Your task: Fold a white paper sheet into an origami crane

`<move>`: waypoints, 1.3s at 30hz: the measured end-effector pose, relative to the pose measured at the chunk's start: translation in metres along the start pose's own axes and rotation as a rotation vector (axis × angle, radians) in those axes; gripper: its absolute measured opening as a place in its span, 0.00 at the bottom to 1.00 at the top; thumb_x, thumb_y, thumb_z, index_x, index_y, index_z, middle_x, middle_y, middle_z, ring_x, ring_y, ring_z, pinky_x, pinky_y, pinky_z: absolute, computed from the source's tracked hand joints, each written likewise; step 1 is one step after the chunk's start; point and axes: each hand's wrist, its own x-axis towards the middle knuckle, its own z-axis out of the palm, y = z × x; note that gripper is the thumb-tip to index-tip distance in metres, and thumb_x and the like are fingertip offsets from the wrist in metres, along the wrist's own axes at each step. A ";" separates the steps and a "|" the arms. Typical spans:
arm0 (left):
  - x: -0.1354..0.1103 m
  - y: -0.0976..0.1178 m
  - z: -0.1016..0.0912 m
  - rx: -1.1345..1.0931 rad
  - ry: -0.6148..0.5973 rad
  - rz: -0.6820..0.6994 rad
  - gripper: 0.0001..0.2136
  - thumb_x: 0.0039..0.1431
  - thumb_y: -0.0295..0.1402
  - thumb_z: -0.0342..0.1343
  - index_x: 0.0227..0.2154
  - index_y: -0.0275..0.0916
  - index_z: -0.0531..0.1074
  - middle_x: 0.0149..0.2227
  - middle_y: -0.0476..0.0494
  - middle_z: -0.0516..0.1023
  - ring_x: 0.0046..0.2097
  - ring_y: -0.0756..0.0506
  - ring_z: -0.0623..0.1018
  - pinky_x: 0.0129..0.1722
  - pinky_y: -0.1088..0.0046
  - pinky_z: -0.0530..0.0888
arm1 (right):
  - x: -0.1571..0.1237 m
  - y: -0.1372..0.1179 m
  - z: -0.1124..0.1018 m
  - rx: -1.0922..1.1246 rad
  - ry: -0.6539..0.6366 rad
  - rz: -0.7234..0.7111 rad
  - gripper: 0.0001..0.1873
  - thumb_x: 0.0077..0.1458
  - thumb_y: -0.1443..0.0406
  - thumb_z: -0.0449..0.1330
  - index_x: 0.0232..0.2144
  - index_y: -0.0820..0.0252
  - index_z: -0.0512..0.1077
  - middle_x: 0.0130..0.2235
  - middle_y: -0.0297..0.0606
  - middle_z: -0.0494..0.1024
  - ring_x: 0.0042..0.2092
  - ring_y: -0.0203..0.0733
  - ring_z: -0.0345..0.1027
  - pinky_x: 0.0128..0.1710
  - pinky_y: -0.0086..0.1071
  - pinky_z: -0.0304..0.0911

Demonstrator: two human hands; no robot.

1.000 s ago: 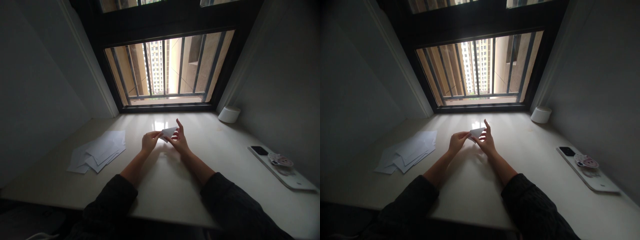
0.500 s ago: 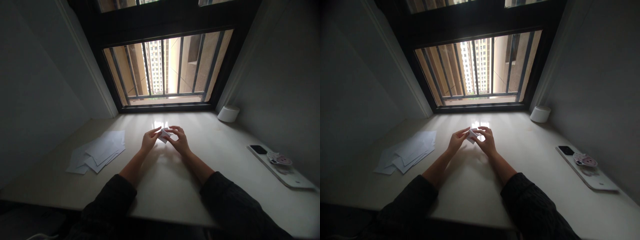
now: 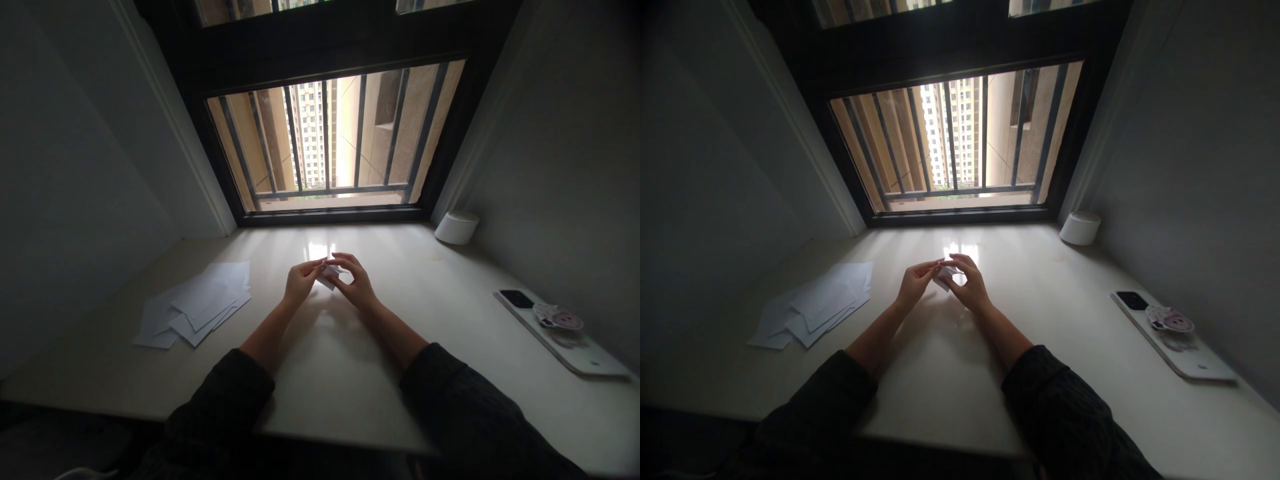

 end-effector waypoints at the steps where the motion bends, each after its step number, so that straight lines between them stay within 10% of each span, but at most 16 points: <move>1: 0.000 0.000 0.000 -0.004 0.003 -0.002 0.16 0.49 0.41 0.61 0.39 0.37 0.78 0.42 0.39 0.79 0.44 0.40 0.78 0.46 0.64 0.72 | 0.000 0.000 0.000 0.019 -0.014 0.015 0.16 0.49 0.59 0.64 0.43 0.50 0.73 0.49 0.41 0.70 0.52 0.47 0.63 0.50 0.43 0.63; 10: 0.001 0.001 0.000 -0.162 0.055 -0.126 0.17 0.47 0.42 0.63 0.37 0.35 0.79 0.38 0.38 0.80 0.38 0.44 0.78 0.40 0.68 0.72 | -0.001 0.010 0.006 0.367 -0.074 0.315 0.18 0.45 0.55 0.66 0.40 0.50 0.76 0.53 0.40 0.68 0.54 0.49 0.63 0.49 0.42 0.64; 17: 0.001 0.009 0.001 -0.211 0.191 -0.139 0.18 0.46 0.42 0.63 0.37 0.35 0.79 0.36 0.38 0.81 0.37 0.44 0.78 0.38 0.68 0.73 | -0.003 0.019 0.011 0.524 -0.010 0.513 0.16 0.37 0.54 0.69 0.29 0.57 0.78 0.33 0.38 0.79 0.37 0.45 0.72 0.42 0.40 0.66; 32: -0.005 0.012 0.006 -0.097 0.252 -0.031 0.16 0.49 0.42 0.60 0.36 0.37 0.79 0.35 0.41 0.81 0.37 0.44 0.78 0.37 0.69 0.72 | -0.004 0.012 0.010 0.509 -0.041 0.554 0.18 0.36 0.52 0.69 0.24 0.59 0.75 0.32 0.37 0.79 0.33 0.44 0.72 0.33 0.35 0.67; 39: -0.001 -0.002 0.004 -0.032 0.096 -0.041 0.18 0.45 0.40 0.64 0.39 0.37 0.78 0.41 0.38 0.80 0.43 0.41 0.77 0.44 0.65 0.72 | -0.001 0.019 0.007 0.447 0.103 0.481 0.19 0.40 0.50 0.66 0.27 0.59 0.75 0.30 0.38 0.78 0.36 0.44 0.72 0.38 0.37 0.66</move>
